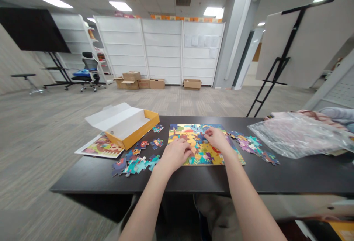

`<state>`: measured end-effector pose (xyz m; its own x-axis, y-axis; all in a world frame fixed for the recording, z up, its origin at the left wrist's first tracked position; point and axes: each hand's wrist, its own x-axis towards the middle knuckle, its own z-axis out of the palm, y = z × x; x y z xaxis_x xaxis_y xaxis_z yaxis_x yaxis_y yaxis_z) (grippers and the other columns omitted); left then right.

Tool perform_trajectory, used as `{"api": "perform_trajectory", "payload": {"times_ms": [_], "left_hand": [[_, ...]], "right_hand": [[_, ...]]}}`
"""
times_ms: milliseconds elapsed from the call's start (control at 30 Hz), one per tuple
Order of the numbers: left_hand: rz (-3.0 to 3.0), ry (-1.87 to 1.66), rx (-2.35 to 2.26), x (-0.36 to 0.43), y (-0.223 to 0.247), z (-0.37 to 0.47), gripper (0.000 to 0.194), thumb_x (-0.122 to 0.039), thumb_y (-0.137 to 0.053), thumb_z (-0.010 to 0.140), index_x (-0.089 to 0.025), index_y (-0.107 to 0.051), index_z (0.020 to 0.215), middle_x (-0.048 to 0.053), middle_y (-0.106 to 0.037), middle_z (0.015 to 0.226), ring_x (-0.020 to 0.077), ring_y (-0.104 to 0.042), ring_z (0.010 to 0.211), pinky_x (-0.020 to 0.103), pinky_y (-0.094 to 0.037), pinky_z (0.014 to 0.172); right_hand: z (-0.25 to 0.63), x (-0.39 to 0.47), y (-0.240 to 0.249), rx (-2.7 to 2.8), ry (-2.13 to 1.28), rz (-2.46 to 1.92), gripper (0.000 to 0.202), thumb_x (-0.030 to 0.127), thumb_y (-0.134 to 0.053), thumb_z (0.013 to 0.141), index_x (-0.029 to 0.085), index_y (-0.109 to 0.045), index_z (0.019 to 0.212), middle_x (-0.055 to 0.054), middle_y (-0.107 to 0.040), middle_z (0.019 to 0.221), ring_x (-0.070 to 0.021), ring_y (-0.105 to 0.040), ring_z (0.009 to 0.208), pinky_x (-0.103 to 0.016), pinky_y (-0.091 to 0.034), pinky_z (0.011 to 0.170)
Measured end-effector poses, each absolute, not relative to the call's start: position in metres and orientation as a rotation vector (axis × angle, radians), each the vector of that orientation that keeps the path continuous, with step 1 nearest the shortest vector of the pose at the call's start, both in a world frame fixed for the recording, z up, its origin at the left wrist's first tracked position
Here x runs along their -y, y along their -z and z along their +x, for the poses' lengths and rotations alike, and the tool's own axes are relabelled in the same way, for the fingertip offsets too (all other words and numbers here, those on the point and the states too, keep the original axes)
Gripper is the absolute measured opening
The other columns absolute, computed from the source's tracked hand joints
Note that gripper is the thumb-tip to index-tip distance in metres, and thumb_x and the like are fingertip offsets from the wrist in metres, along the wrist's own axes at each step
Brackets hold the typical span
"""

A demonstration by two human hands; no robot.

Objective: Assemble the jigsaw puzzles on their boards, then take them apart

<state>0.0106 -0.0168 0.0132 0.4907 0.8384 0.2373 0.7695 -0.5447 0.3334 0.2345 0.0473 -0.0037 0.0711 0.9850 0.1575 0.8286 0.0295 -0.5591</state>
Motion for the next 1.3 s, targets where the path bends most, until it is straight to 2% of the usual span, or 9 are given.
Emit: {"api": "perform_trajectory", "payload": {"times_ms": [267, 467, 600, 767, 900, 1133, 1300], "left_hand": [[2.551, -0.555, -1.385, 0.013, -0.008, 0.01, 0.014, -0.026, -0.059, 0.092, -0.021, -0.072, 0.096, 0.007, -0.07, 0.11, 0.0246, -0.062, 0.108, 0.035, -0.051, 0.093], [2.528, -0.533, -1.366, 0.009, -0.008, 0.009, 0.016, -0.026, -0.058, 0.092, -0.022, -0.073, 0.093, 0.006, -0.07, 0.11, 0.0239, -0.063, 0.106, 0.034, -0.05, 0.091], [2.51, -0.531, -1.323, 0.005, -0.008, 0.008, 0.018, -0.024, -0.057, 0.092, -0.024, -0.075, 0.09, 0.005, -0.071, 0.11, 0.0229, -0.062, 0.106, 0.033, -0.049, 0.095], [2.498, -0.532, -1.288, 0.003, -0.01, 0.008, 0.024, -0.024, -0.054, 0.092, -0.026, -0.076, 0.082, 0.004, -0.071, 0.106, 0.0233, -0.062, 0.105, 0.033, -0.049, 0.092], [2.49, -0.542, -1.292, 0.001, -0.008, 0.007, 0.023, -0.023, -0.056, 0.091, -0.027, -0.076, 0.083, 0.004, -0.071, 0.105, 0.0235, -0.062, 0.105, 0.033, -0.049, 0.092], [2.486, -0.547, -1.271, -0.003, -0.003, 0.006, 0.021, -0.025, -0.055, 0.092, -0.027, -0.076, 0.089, 0.004, -0.071, 0.109, 0.0226, -0.062, 0.107, 0.033, -0.048, 0.096], [2.484, -0.584, -1.287, -0.002, -0.003, 0.006, 0.019, -0.023, -0.056, 0.091, -0.025, -0.075, 0.09, 0.004, -0.071, 0.11, 0.0227, -0.062, 0.109, 0.033, -0.048, 0.098]], "right_hand": [[0.235, -0.039, -0.002, 1.792, -0.254, -1.86, 0.008, 0.017, -0.065, 0.083, 0.018, -0.072, 0.089, -0.006, -0.077, 0.09, -0.019, -0.07, 0.085, -0.026, -0.048, 0.077], [0.279, -0.021, -0.026, 1.58, -0.1, -1.93, 0.016, 0.024, -0.059, 0.088, 0.019, -0.074, 0.092, -0.007, -0.077, 0.093, -0.0211, -0.071, 0.089, -0.028, -0.049, 0.081], [0.315, -0.011, -0.025, 1.49, -0.004, -2.098, 0.021, 0.026, -0.056, 0.089, 0.019, -0.075, 0.095, -0.009, -0.077, 0.099, -0.0251, -0.07, 0.097, -0.031, -0.049, 0.083], [0.359, -0.005, -0.013, 1.412, 0.044, -2.329, 0.034, 0.04, -0.058, 0.088, 0.019, -0.074, 0.109, -0.014, -0.075, 0.11, -0.0305, -0.07, 0.102, -0.034, -0.051, 0.075], [0.386, -0.003, -0.007, 1.473, 0.016, -2.346, 0.043, 0.054, -0.062, 0.085, 0.018, -0.077, 0.101, -0.016, -0.077, 0.101, -0.0322, -0.071, 0.099, -0.034, -0.051, 0.072], [0.398, 0.002, -0.001, 1.628, -0.158, -2.288, 0.027, 0.043, -0.077, 0.071, 0.021, -0.076, 0.086, -0.008, -0.078, 0.088, -0.0246, -0.072, 0.079, -0.029, -0.046, 0.062], [0.398, 0.005, -0.001, 1.655, -0.21, -2.266, 0.028, 0.038, -0.081, 0.067, 0.02, -0.075, 0.088, -0.008, -0.078, 0.093, -0.0227, -0.072, 0.081, -0.028, -0.047, 0.064]]}}
